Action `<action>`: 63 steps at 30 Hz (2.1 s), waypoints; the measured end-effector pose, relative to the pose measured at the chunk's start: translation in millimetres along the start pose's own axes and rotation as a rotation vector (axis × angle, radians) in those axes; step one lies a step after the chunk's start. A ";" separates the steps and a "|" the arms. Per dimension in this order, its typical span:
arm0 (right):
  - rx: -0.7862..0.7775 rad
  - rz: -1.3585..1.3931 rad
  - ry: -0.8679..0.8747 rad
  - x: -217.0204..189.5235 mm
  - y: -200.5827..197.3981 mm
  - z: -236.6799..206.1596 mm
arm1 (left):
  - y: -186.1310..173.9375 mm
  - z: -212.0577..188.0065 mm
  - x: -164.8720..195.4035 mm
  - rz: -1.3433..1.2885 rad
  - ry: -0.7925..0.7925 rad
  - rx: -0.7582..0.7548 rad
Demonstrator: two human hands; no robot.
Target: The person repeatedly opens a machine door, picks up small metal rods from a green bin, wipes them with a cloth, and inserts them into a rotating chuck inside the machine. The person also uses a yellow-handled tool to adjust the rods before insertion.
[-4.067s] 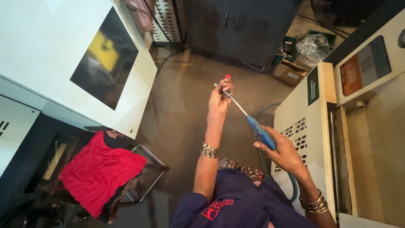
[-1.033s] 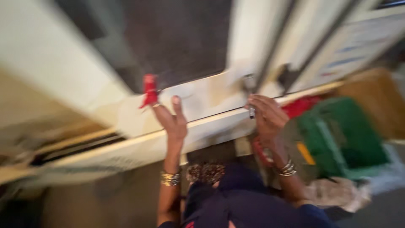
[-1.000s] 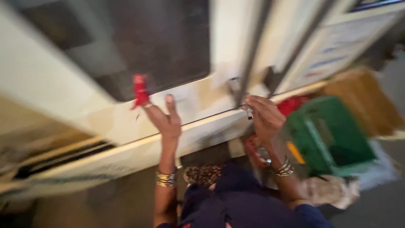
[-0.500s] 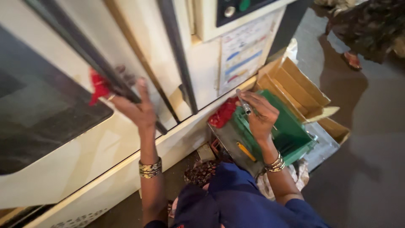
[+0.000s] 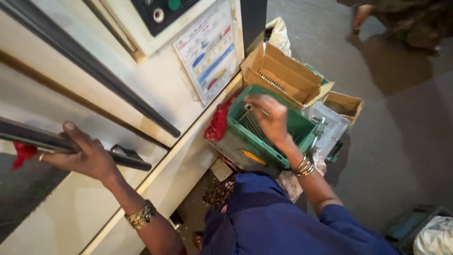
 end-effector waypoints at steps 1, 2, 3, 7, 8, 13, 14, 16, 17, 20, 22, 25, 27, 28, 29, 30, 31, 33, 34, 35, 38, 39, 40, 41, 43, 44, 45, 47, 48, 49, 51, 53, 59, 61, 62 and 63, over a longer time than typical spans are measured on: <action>0.030 -0.002 -0.029 5.4 -6.8 6.7 | 4.3 -2.3 0.6 -0.026 0.013 -0.004; 0.060 -0.002 -0.061 8.2 -14.1 12.1 | 7.2 -4.7 2.6 -0.054 0.027 -0.006; 0.073 0.024 -0.042 10.3 -19.9 15.3 | 9.0 -7.1 3.4 -0.058 0.038 -0.009; 0.122 0.116 0.019 16.8 -35.1 30.0 | 15.8 -14.1 10.4 -0.107 0.081 -0.029; 0.133 0.135 0.034 18.5 -36.7 32.7 | 17.8 -14.4 11.9 -0.127 0.089 -0.039; 0.152 0.239 0.105 32.1 -39.3 37.6 | 23.4 -17.8 15.4 -0.022 0.160 -0.027; 0.146 0.297 0.152 35.4 -38.8 36.4 | 23.7 -18.2 15.1 -0.025 0.156 -0.032; 0.148 0.354 0.173 40.7 -37.0 33.2 | 22.8 -18.6 13.9 -0.032 0.118 -0.022; 0.148 0.381 0.185 42.8 -36.3 31.6 | 22.1 -18.9 13.4 -0.035 0.097 -0.018; 0.149 0.405 0.217 45.5 -35.6 28.9 | 20.9 -18.7 14.2 0.024 0.126 -0.013; 0.152 0.388 0.200 44.5 -36.8 30.1 | 21.2 -18.5 15.1 0.064 0.043 0.022; 0.159 0.400 0.201 41.0 -39.0 34.4 | 22.6 -19.0 18.7 0.056 0.090 0.015; 0.165 0.394 0.212 38.9 -40.3 36.7 | 22.4 -19.1 20.4 0.043 0.164 -0.008; 0.168 0.379 0.216 38.5 -40.5 37.2 | 22.2 -18.7 20.5 0.042 0.194 -0.018; 0.171 0.362 0.224 37.9 -41.6 36.7 | 20.7 -18.4 20.5 0.044 0.224 -0.029; 0.168 0.297 0.174 38.2 -42.7 36.8 | 18.7 -17.8 19.4 0.072 0.193 -0.015; 0.165 0.230 0.125 39.0 -44.3 36.1 | 16.8 -16.6 18.0 0.100 0.162 -0.003; 0.182 0.162 0.053 46.5 -50.6 38.7 | 13.3 -15.0 14.9 0.098 0.146 0.004; 0.205 0.160 0.030 53.5 -55.4 41.7 | 12.2 -14.3 13.3 0.068 0.161 -0.002; 0.228 0.159 0.005 63.2 -60.0 46.1 | 11.7 -14.3 10.8 0.035 0.178 -0.008; 0.366 -0.098 0.136 116.6 -84.0 77.0 | 9.9 -11.8 0.6 -0.051 0.022 0.012; 0.389 -0.232 0.125 137.8 -90.3 85.3 | 8.6 -11.6 -3.2 -0.043 0.028 0.010; 0.312 -0.277 0.194 158.3 -93.8 85.0 | 6.7 -10.0 -7.1 -0.037 0.036 0.010; 0.236 -0.320 0.260 180.0 -95.9 84.2 | 5.3 -7.6 -11.5 -0.035 0.046 0.011; 0.045 -0.443 0.237 223.4 -95.0 81.1 | 1.4 -4.3 -20.0 -0.012 0.100 -0.006; -0.070 -0.524 0.149 242.1 -87.4 75.9 | -0.4 -2.6 -23.5 -0.002 0.127 -0.014; -0.171 -0.617 0.167 259.1 -76.9 66.2 | -1.5 -2.6 -26.6 0.008 0.154 -0.022; -0.326 -0.660 0.257 287.7 -62.9 51.7 | -1.9 -4.5 -29.1 0.033 0.190 -0.026; -0.380 -0.610 0.329 297.0 -55.0 43.3 | -0.7 -6.9 -28.4 0.047 0.200 -0.022; -0.422 -0.665 0.319 306.7 -50.9 41.6 | 0.7 -7.8 -25.5 0.064 0.191 -0.006; -0.510 -0.776 0.302 315.4 -39.3 38.9 | 6.6 -11.9 -16.0 0.091 0.145 0.014; -0.732 -0.871 0.403 329.2 -36.3 35.8 | 16.9 -18.6 -5.1 0.107 0.087 0.022; -0.867 -0.810 0.370 343.0 -40.1 27.8 | 34.3 -32.1 19.6 0.165 0.030 0.035; -0.875 -0.771 0.340 346.3 -37.0 26.0 | 33.8 -33.9 20.2 0.183 0.065 0.004; -0.881 -0.753 0.324 347.1 -34.6 26.1 | 33.0 -33.5 18.9 0.179 0.060 0.009; -0.888 -0.742 0.308 348.2 -31.8 26.6 | 32.0 -33.0 16.9 0.175 0.055 0.014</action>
Point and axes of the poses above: each hand's wrist, its own z-axis towards the middle knuckle, its own y-axis out of the palm, x = y × z, the point moved 1 cm from there along z, towards the middle knuckle, and after that the axes turned 14 degrees about x, right-handed, at the moved point
